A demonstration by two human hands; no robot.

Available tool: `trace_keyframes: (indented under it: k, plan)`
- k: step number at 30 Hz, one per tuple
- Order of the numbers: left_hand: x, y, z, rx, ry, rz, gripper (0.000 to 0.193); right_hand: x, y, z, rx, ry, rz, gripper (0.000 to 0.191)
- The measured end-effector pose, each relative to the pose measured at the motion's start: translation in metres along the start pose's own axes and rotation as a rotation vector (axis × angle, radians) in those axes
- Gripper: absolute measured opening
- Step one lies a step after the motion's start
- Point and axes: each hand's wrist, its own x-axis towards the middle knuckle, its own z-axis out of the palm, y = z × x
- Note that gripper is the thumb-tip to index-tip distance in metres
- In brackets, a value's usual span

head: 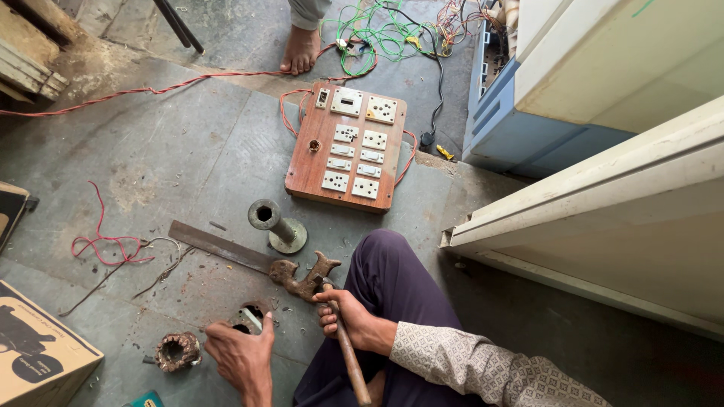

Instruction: The person sits cross-legged on the floor of a repair workshop and uses a hammer to tap and work on a small metal housing and a circular motor-like component, repositioning the parts by hand between strikes and setting the hammer down at the end.

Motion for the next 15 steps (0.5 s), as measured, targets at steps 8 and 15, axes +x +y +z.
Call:
trace_keyframes:
  k: [8, 15]
  plan:
    - [0.023, -0.014, 0.004, -0.057, -0.033, -0.092, 0.079, 0.001, -0.001, -0.001, 0.004, -0.003, 0.004, 0.019]
    - [0.029, -0.017, -0.003, -0.066, 0.159, -0.006, 0.090, 0.002, -0.001, -0.002, 0.001, -0.017, 0.005, 0.018]
